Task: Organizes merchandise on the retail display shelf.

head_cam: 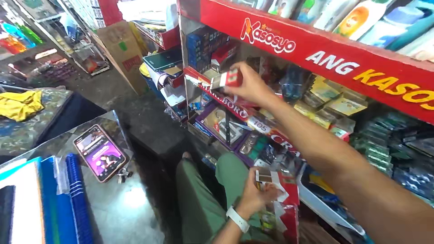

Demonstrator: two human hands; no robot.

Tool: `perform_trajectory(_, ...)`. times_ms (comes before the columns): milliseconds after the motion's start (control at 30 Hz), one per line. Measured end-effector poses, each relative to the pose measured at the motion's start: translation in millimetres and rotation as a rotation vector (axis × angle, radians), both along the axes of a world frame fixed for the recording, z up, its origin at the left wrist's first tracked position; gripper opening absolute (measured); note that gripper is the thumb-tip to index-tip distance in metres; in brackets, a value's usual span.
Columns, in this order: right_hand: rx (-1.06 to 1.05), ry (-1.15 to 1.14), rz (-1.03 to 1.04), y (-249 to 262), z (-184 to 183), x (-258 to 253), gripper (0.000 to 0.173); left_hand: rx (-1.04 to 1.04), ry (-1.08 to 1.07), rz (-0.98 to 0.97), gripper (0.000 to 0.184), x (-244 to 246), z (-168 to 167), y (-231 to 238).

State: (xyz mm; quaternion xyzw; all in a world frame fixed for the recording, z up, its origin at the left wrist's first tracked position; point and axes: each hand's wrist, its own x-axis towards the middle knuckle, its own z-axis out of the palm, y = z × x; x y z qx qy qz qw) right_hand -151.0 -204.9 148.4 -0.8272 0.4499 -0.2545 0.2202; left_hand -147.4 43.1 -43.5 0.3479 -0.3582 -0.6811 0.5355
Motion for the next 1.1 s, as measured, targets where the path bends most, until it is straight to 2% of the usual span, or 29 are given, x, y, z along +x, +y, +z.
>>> perform_trajectory(67, 0.008, 0.048, -0.074, -57, -4, 30, 0.078, 0.004, -0.012, -0.005, 0.073, 7, -1, -1)
perform_trajectory(200, 0.057, 0.181, -0.15, -148, -29, 70, 0.075, 0.008, -0.001, 0.048, 0.07, 22, -2, -5)
perform_trajectory(267, 0.025, 0.249, -0.212, -183, -47, 79, 0.082, 0.037, -0.037, 0.091, 0.069, 27, 0, -8)
perform_trajectory(367, -0.145, 0.259, -0.318, -236, -78, 84, 0.099, 0.038, -0.019, 0.127, 0.069, 32, -5, -11)
perform_trajectory(467, -0.01, 0.317, -0.337, -238, -61, 90, 0.111, 0.064, 0.032, 0.114, 0.068, 35, -9, -14)
perform_trajectory(600, 0.14, 0.266, -0.451, -217, -58, 104, 0.115, 0.102, 0.032, 0.083, 0.07, 34, -11, -14)
perform_trajectory(667, 0.207, 0.174, -0.431, -219, -64, 106, 0.102, 0.094, 0.042, 0.086, 0.071, 34, -13, -13)
perform_trajectory(733, 0.362, 0.056, -0.362, -230, -71, 103, 0.084, 0.104, 0.054, 0.078, 0.071, 35, -12, -11)
perform_trajectory(800, 0.522, -0.104, -0.33, -227, -57, 94, 0.077, 0.114, 0.069, 0.07, 0.07, 36, -12, -11)
perform_trajectory(833, 0.515, -0.175, -0.331, -219, -45, 88, 0.074, 0.118, 0.07, 0.064, 0.07, 36, -11, -12)
perform_trajectory(900, 0.361, -0.231, -0.318, -205, -26, 73, 0.072, 0.131, 0.072, 0.049, 0.069, 37, -8, -13)
perform_trajectory(967, 0.313, -0.124, -0.205, -187, -15, 58, 0.063, 0.114, 0.073, 0.038, 0.069, 36, -10, -13)
perform_trajectory(1067, 0.306, 0.249, -0.028, -161, -2, 47, 0.044, 0.093, 0.057, 0.012, 0.071, 35, -11, -11)
perform_trajectory(1100, 0.292, 0.358, 0.007, -157, -2, 43, 0.043, 0.087, 0.044, 0.003, 0.072, 34, -11, -10)
